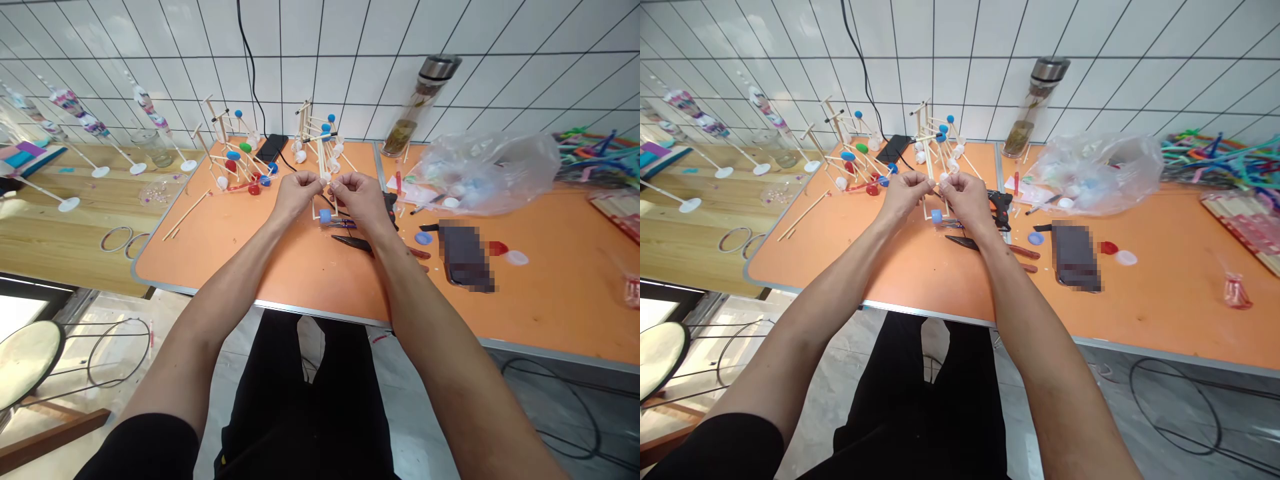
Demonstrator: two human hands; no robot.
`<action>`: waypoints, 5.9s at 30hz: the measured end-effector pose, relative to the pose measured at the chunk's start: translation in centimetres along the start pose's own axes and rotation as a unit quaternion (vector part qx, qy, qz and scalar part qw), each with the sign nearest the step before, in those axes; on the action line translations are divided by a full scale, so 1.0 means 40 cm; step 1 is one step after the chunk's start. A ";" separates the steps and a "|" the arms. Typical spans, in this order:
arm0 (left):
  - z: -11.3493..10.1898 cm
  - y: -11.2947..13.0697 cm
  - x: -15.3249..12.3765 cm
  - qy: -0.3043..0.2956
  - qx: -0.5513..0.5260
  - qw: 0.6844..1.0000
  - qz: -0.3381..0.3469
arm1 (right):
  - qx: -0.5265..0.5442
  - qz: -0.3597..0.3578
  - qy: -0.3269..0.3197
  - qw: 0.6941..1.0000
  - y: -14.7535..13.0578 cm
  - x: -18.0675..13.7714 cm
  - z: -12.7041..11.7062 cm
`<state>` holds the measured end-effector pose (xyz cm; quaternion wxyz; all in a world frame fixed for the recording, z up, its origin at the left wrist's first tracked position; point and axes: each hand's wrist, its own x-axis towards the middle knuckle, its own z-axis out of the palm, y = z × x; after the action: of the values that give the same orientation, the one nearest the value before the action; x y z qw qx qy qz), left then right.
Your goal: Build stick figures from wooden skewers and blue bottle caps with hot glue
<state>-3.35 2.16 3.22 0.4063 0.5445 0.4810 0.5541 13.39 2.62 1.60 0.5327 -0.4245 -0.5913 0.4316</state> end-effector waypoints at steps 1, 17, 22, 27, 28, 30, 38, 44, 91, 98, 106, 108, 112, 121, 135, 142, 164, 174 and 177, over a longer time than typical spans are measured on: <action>0.000 -0.001 0.000 -0.002 -0.003 1.000 0.002 | 0.001 -0.001 0.001 1.000 0.000 -0.001 0.001; -0.010 -0.023 0.010 0.000 -0.005 1.000 0.011 | 0.031 0.007 -0.009 0.999 0.015 0.009 0.006; -0.006 -0.029 0.011 -0.004 0.006 1.000 0.016 | 0.017 -0.005 -0.009 1.000 0.017 0.010 0.010; -0.014 -0.020 0.016 0.007 -0.007 1.000 0.021 | -0.007 -0.027 0.026 0.999 -0.002 0.010 -0.009; -0.019 -0.016 0.019 0.018 -0.010 1.000 0.023 | -0.008 -0.035 0.043 0.998 -0.006 0.012 -0.018; -0.030 -0.010 0.025 0.044 -0.017 0.999 0.025 | 0.001 -0.046 0.083 0.995 -0.012 0.020 -0.040; -0.043 -0.002 0.029 0.062 -0.011 0.998 0.017 | 0.032 -0.097 0.210 0.972 0.027 0.076 -0.114; -0.025 -0.012 0.017 0.018 -0.015 1.000 0.013 | 0.024 -0.103 0.242 0.964 0.031 0.078 -0.128; -0.006 -0.009 -0.004 -0.030 -0.004 0.999 -0.032 | 0.008 0.011 0.012 1.000 0.024 0.003 0.012; -0.011 -0.018 0.004 -0.016 -0.002 1.000 -0.006 | -0.005 0.012 0.030 0.999 0.018 0.001 0.010; -0.010 -0.017 0.003 -0.016 0.001 1.000 -0.023 | -0.011 -0.012 0.034 0.999 0.022 0.004 0.014; -0.015 -0.016 0.005 -0.013 -0.012 0.999 -0.032 | -0.006 -0.009 0.054 0.998 0.021 0.006 0.011; -0.026 -0.016 0.010 -0.005 -0.031 0.998 -0.045 | 0.002 -0.001 0.081 0.997 0.015 0.008 0.002; -0.021 -0.018 0.012 -0.006 -0.030 0.999 -0.029 | -0.005 -0.021 0.073 0.997 0.009 0.006 -0.003; -0.016 -0.022 0.015 0.004 -0.057 0.998 -0.015 | 0.010 -0.015 0.048 0.999 0.020 0.015 0.000; -0.041 -0.025 0.034 0.059 -0.099 0.993 -0.015 | -0.006 0.013 0.001 1.000 0.007 0.003 0.001; -0.014 -0.047 0.019 -0.080 -0.087 0.993 0.010 | 0.076 0.029 0.029 0.996 -0.016 -0.008 0.008; -0.012 -0.040 0.020 -0.069 -0.123 0.990 0.011 | 0.098 0.045 0.023 0.994 -0.006 -0.004 0.001; -0.015 -0.039 0.018 -0.052 -0.113 0.992 0.013 | 0.097 0.050 0.026 0.994 -0.009 -0.003 0.001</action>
<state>-4.11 3.13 1.88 0.4825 0.5297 0.3858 0.5811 13.34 2.41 1.91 0.5639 -0.4110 -0.5108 0.5022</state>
